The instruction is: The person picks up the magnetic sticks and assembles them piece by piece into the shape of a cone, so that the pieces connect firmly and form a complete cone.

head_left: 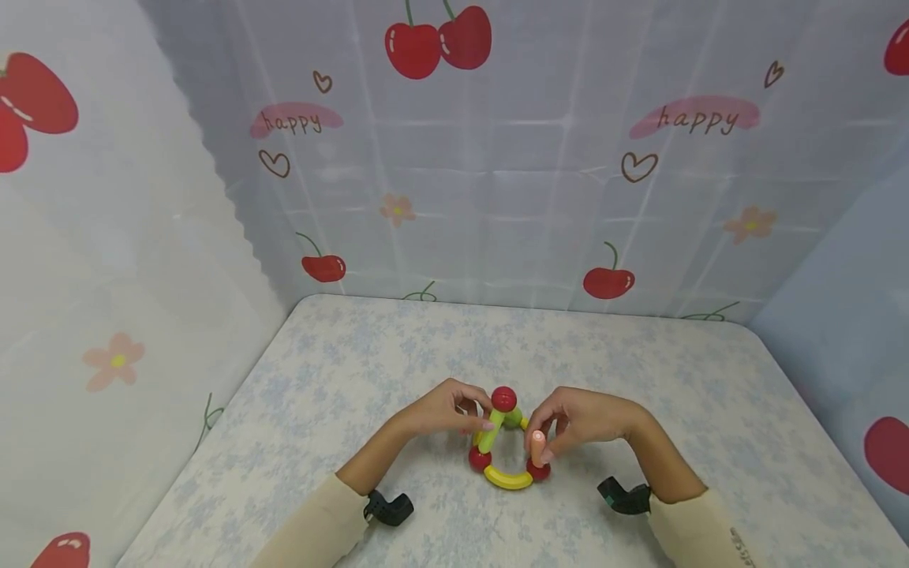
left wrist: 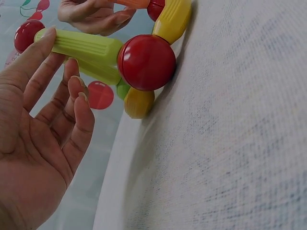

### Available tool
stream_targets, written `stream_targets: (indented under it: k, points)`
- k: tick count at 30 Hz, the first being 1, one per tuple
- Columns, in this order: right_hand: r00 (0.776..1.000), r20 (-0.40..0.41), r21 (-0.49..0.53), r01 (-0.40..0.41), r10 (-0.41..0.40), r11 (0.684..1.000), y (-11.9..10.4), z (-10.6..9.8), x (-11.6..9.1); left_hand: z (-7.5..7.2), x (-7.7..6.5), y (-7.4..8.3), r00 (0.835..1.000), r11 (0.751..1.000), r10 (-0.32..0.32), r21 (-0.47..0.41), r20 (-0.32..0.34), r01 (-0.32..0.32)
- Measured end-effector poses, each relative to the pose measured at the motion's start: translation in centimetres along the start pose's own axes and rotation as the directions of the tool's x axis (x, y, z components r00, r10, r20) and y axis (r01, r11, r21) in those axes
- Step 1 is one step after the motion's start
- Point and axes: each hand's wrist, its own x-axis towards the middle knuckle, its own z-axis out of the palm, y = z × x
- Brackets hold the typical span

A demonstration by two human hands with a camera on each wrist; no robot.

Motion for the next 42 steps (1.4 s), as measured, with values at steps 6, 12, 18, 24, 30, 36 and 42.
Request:
stream_targets:
  k: [6, 12, 18, 24, 30, 36, 42]
  points:
    - [0.998, -0.054, -0.043, 0.010, -0.012, 0.999, 0.1, 0.3, 0.6, 0.1, 0.0, 0.2, 1.000, 1.000, -0.010, -0.001, 0.001, 0.010]
    - [0.995, -0.099, -0.051, -0.026, 0.021, 0.998, 0.2, 0.5, 0.8, 0.2, 0.1, 0.1, 1.000, 1.000, -0.015, 0.000, 0.006, 0.015]
    - [0.994, -0.111, -0.055, -0.020, 0.014, 0.998, 0.5, 0.3, 0.8, 0.4, 0.2, 0.1, 1.000, 1.000, -0.011, -0.009, 0.016, 0.011]
    - [0.994, -0.110, -0.041, -0.016, 0.012, 0.999, 0.7, 0.3, 0.9, 0.7, 0.4, 0.1, 0.999, 0.999, -0.014, -0.028, 0.030, 0.015]
    - [0.996, -0.091, -0.023, -0.016, 0.013, 1.000, 0.7, 0.3, 0.9, 1.2, 0.4, 0.3, 0.998, 0.999, -0.023, -0.046, 0.062, 0.026]
    - [0.998, -0.066, -0.017, 0.010, -0.011, 1.000, 0.6, 0.1, 0.8, 1.5, 0.4, 0.5, 0.998, 0.999, -0.026, -0.046, 0.064, 0.029]
    - [0.998, -0.049, -0.006, 0.025, -0.025, 1.000, 0.7, -0.2, 0.7, 1.9, 0.5, 0.5, 0.997, 0.999, -0.043, -0.016, 0.062, 0.044]
